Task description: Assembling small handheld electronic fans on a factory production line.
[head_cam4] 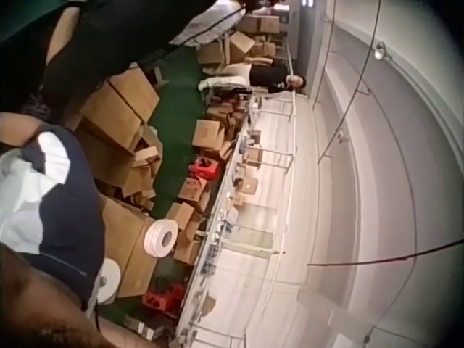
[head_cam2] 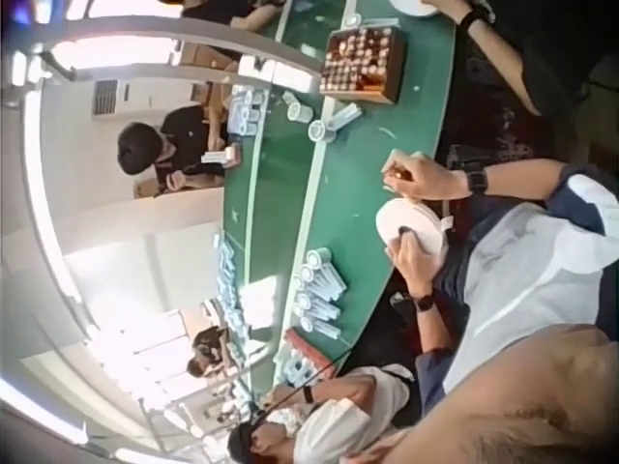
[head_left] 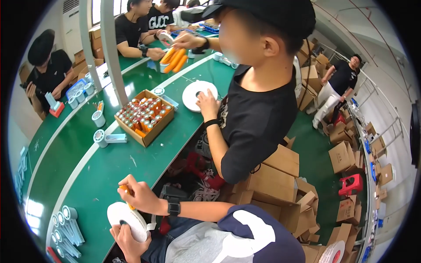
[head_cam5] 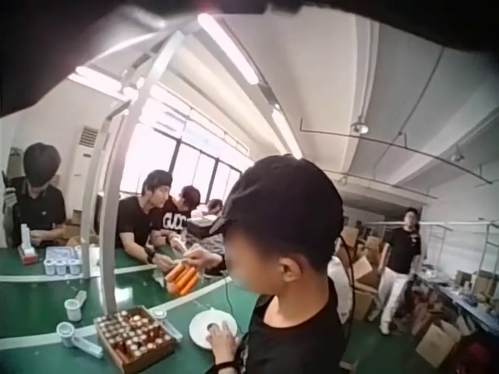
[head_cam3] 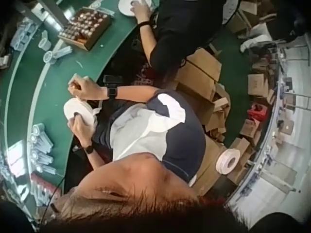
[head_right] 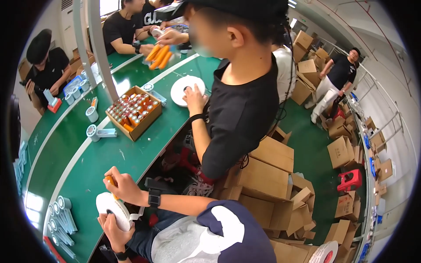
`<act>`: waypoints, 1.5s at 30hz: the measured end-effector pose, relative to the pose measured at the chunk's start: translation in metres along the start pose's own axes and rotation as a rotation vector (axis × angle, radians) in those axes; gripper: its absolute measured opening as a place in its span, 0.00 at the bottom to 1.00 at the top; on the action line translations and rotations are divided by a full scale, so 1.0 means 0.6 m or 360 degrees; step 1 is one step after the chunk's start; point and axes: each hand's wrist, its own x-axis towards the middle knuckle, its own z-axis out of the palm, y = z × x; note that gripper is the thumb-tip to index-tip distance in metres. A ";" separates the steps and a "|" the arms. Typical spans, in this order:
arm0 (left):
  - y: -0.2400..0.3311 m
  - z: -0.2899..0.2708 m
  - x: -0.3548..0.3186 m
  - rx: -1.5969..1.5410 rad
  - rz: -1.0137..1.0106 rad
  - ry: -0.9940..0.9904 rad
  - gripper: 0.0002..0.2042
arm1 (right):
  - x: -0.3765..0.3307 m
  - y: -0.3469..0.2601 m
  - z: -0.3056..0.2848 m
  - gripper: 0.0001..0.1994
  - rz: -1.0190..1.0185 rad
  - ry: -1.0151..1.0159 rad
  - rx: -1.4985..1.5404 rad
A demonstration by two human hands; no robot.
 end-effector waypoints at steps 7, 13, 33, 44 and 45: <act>-0.034 0.011 -0.045 -0.0032 0.0178 -0.0043 0.21 | 0.003 -0.010 -0.002 0.11 -0.0099 -0.0794 -0.0063; -0.083 0.010 -0.028 -0.0091 0.0560 0.0037 0.14 | 0.006 -0.043 -0.001 0.09 0.0020 -0.1035 -0.0833; -0.057 0.054 -0.024 -0.0019 0.0554 -0.0152 0.17 | -0.015 0.008 -0.050 0.08 -0.0018 -0.0804 -0.0544; -0.042 0.083 -0.043 -0.0082 0.0170 0.0120 0.12 | 0.242 -0.041 -0.051 0.16 -0.0300 0.0053 -0.0452; -0.064 0.082 -0.019 -0.0160 0.0170 0.0196 0.14 | 0.210 0.000 -0.097 0.16 -0.0873 0.0004 -0.0970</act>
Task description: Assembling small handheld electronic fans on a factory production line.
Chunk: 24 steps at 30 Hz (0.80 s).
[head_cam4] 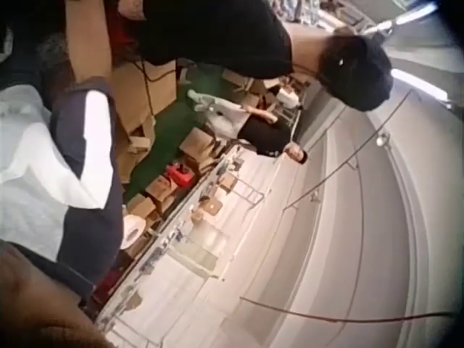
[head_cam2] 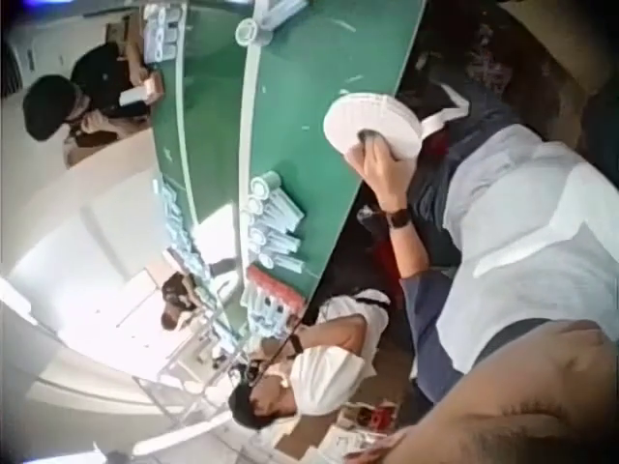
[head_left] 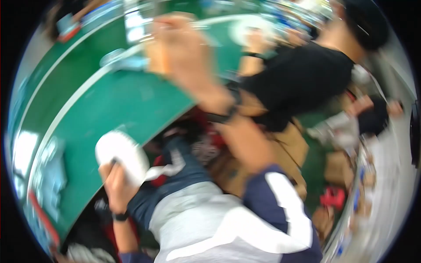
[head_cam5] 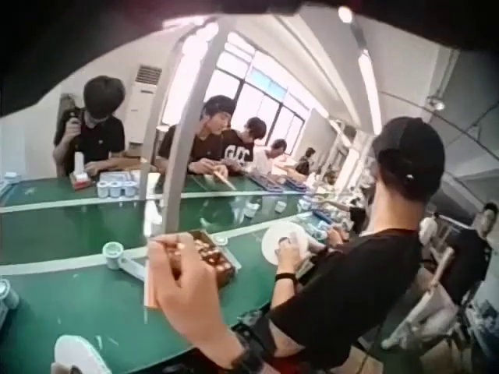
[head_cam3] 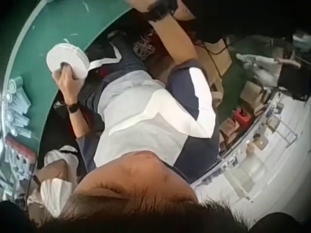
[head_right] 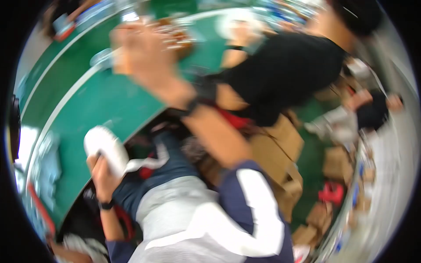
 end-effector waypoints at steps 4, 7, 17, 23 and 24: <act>-0.072 -0.009 -0.002 -0.0048 0.0117 -0.0043 0.19 | -0.130 -0.112 -0.043 0.07 0.0846 -0.0555 0.0615; -0.062 -0.009 -0.039 -0.0007 0.0080 -0.0037 0.19 | -0.204 -0.128 -0.025 0.08 0.1109 -0.1051 0.0690; -0.063 -0.033 -0.016 0.0022 0.0084 -0.0008 0.18 | -0.235 -0.168 0.041 0.08 0.1055 -0.1044 0.0917; -0.048 -0.027 -0.020 0.0011 0.0124 0.0026 0.18 | -0.241 -0.167 0.040 0.07 0.1067 -0.1033 0.0837; -0.048 -0.028 -0.025 0.0020 0.0123 0.0007 0.18 | -0.240 -0.165 0.041 0.06 0.1003 -0.1071 0.0811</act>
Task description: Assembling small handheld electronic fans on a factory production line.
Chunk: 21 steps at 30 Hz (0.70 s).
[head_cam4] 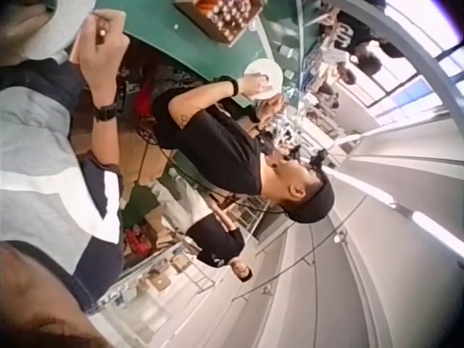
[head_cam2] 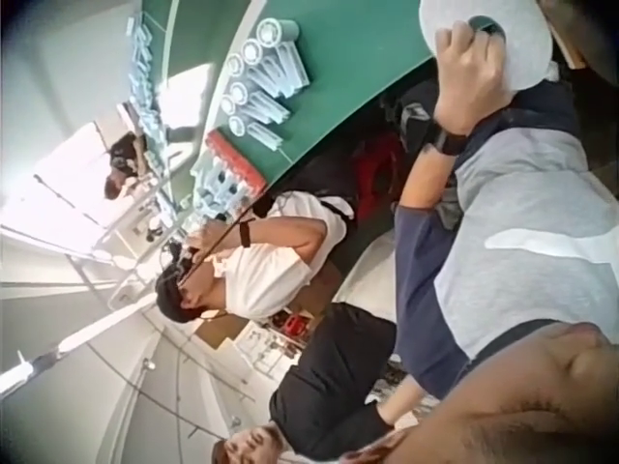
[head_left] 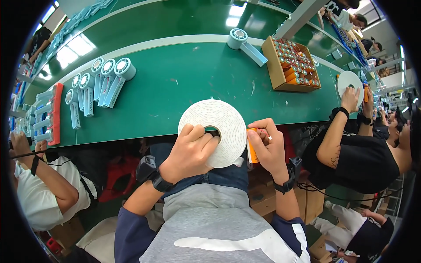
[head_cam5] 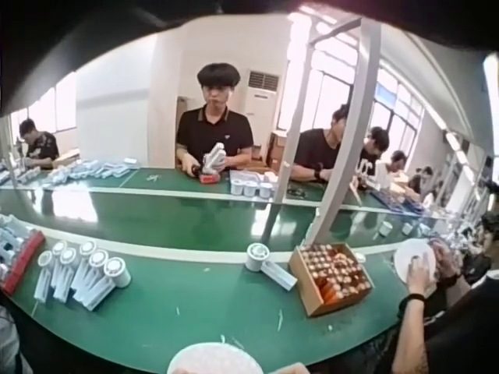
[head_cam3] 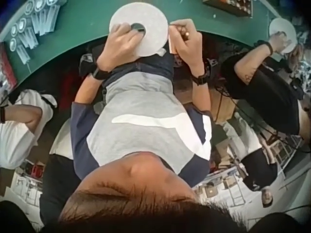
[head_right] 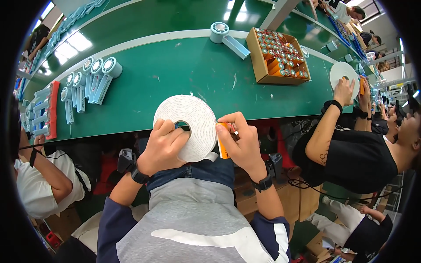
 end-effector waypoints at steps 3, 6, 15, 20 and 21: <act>0.009 -0.001 -0.011 0.0016 0.0004 -0.0040 0.19 | 0.001 0.003 0.002 0.04 -0.0076 -0.0064 -0.0109; 0.028 0.013 -0.004 -0.0061 -0.0100 0.0010 0.20 | 0.000 0.018 0.022 0.03 -0.0109 0.0304 0.0143; 0.000 -0.025 0.030 0.0006 -0.0122 0.0254 0.21 | 0.103 -0.054 0.026 0.05 -0.0470 0.0714 0.0316; 0.074 0.042 -0.009 -0.0336 0.0414 -0.0223 0.26 | 0.203 -0.106 -0.212 0.12 -0.0576 0.1566 0.0361; 0.057 0.041 -0.003 -0.0318 0.0406 -0.0206 0.26 | 0.192 -0.121 -0.222 0.11 -0.0625 0.1429 0.0235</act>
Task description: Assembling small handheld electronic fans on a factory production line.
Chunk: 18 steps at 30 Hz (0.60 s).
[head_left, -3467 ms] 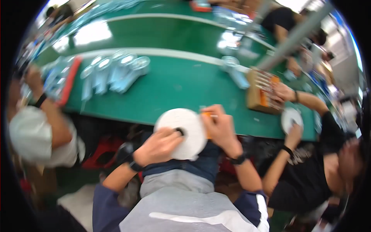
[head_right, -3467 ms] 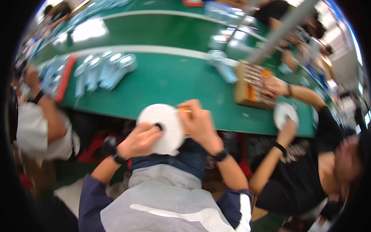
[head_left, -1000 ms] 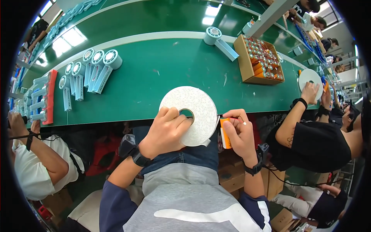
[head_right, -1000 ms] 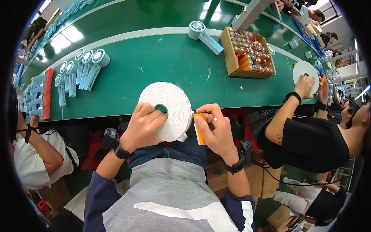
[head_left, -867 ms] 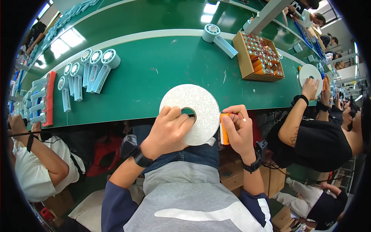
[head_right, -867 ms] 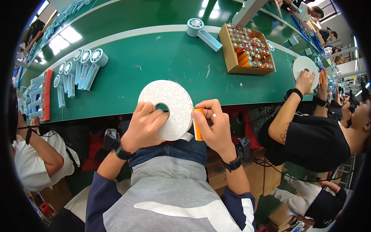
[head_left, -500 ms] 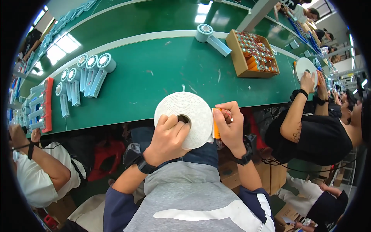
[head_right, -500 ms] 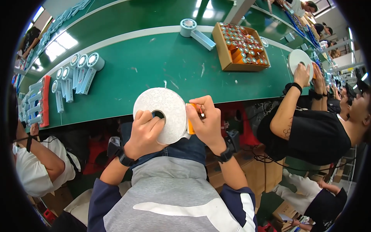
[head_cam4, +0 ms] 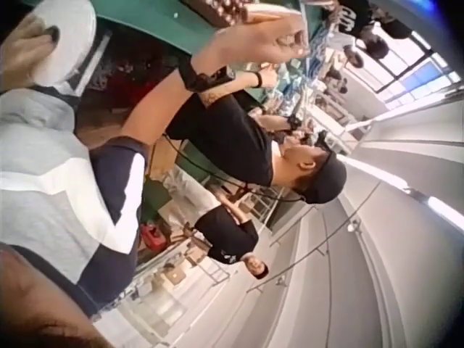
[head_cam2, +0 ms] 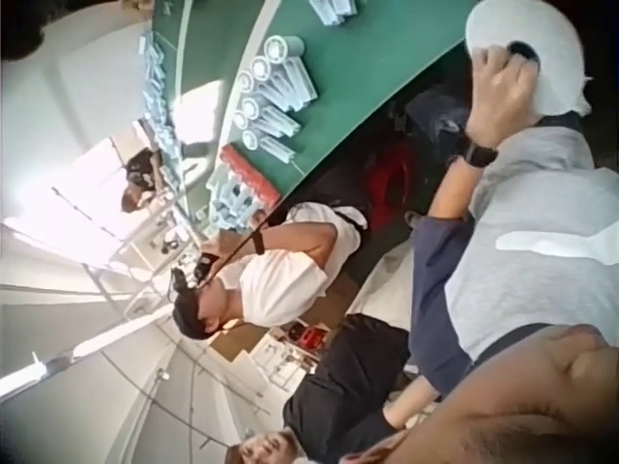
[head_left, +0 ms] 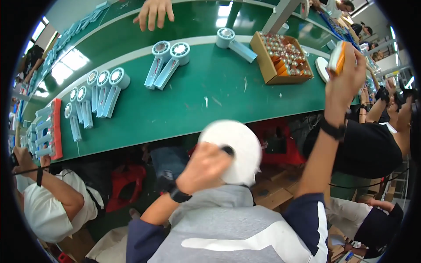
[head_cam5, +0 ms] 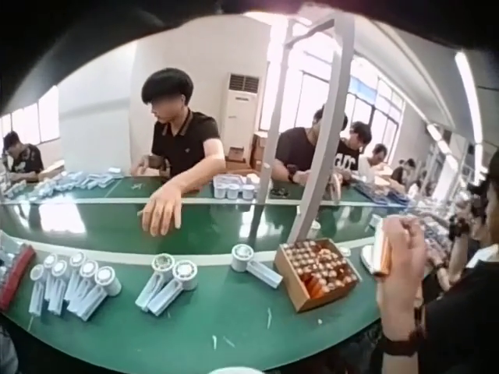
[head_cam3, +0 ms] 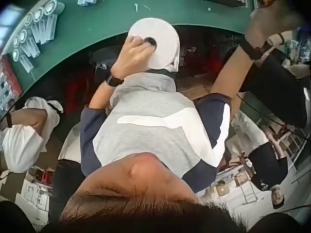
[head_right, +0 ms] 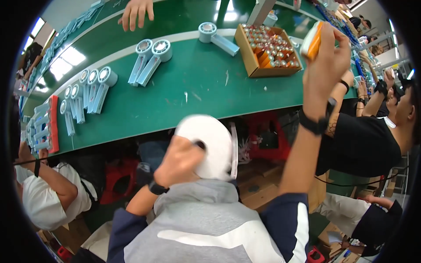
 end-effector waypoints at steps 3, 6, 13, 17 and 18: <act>-0.062 -0.038 0.048 0.0186 -0.0474 0.0096 0.30 | -0.059 -0.017 -0.072 0.10 -0.0433 -0.0306 -0.0597; -0.123 -0.019 0.110 0.0256 -0.0455 -0.0100 0.33 | -0.155 0.030 -0.118 0.10 0.0169 -0.0463 -0.0421; -0.215 0.007 0.234 -0.0147 -0.0563 -0.0183 0.27 | -0.244 0.118 -0.135 0.09 0.0710 -0.0235 0.0165; -0.307 -0.099 0.243 0.0786 -0.0367 -0.0152 0.22 | -0.241 0.096 -0.238 0.09 0.0892 -0.0368 0.0112; -0.348 -0.119 0.243 0.1056 -0.0334 -0.0150 0.24 | -0.243 0.096 -0.256 0.09 0.0871 -0.0327 0.0099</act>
